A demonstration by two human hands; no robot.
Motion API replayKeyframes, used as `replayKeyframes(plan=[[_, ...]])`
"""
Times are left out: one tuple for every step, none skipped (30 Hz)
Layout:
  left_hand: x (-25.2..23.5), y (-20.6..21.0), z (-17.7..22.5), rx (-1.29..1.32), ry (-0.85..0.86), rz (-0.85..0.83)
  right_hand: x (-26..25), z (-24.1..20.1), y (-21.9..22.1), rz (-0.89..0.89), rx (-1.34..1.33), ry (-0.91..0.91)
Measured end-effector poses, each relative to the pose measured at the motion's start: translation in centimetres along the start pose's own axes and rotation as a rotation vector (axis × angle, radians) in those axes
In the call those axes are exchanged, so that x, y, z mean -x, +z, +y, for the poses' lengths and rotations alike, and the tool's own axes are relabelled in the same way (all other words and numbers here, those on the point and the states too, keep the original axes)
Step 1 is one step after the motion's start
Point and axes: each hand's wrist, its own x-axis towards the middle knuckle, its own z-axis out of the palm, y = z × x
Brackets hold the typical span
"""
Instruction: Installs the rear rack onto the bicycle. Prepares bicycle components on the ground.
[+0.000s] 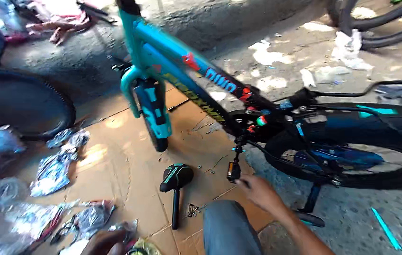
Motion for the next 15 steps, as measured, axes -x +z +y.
replayKeyframes(plan=[[-0.3, -0.1, 0.0, -0.052, -0.001, -0.034, -0.1, 2.9, 0.5, -0.009, 0.067, 0.064], [-0.5, -0.1, 0.0, -0.097, 0.0, -0.04, -0.1, 5.6, 1.2, -0.025, 0.101, 0.105], [-0.6, 0.1, -0.1, -0.123, 0.005, -0.027, 0.0, 7.9, 1.9, -0.037, 0.117, 0.129], [-0.7, 0.4, -0.3, -0.128, 0.015, -0.014, 0.1, 9.7, 2.4, -0.045, 0.12, 0.147], [-0.7, 0.7, -0.7, -0.124, 0.033, -0.005, 0.3, 11.0, 2.7, -0.056, 0.118, 0.159], [-0.8, 1.1, -1.0, -0.12, 0.049, 0.001, 0.5, 11.9, 2.8, -0.069, 0.115, 0.17], [-1.0, 1.3, -1.3, -0.111, 0.06, 0.0, 0.6, 12.4, 2.6, -0.075, 0.111, 0.183], [-1.3, 1.5, -1.4, -0.104, 0.067, -0.005, 0.6, 12.5, 2.2, -0.075, 0.112, 0.197], [-1.7, 1.6, -1.6, -0.095, 0.064, -0.018, 0.5, 12.4, 1.7, -0.071, 0.114, 0.211], [-2.1, 1.7, -1.7, -0.077, 0.053, -0.028, 0.2, 12.0, 1.1, -0.074, 0.124, 0.227], [-2.5, 1.8, -2.0, -0.056, 0.034, -0.032, -0.2, 11.5, 0.5, -0.079, 0.144, 0.237], [-2.9, 1.9, -2.3, -0.036, 0.006, -0.035, -0.6, 11.1, 0.0, -0.088, 0.172, 0.244], [-3.4, 1.8, -2.8, -0.016, -0.039, -0.048, -0.9, 10.4, -0.5, -0.099, 0.203, 0.248], [-3.9, 1.6, -3.2, 0.005, -0.094, -0.064, -1.4, 9.7, -1.1, -0.104, 0.229, 0.248], [-4.6, 1.1, -3.8, 0.023, -0.133, -0.078, -1.9, 9.0, -1.5, -0.096, 0.249, 0.248]])
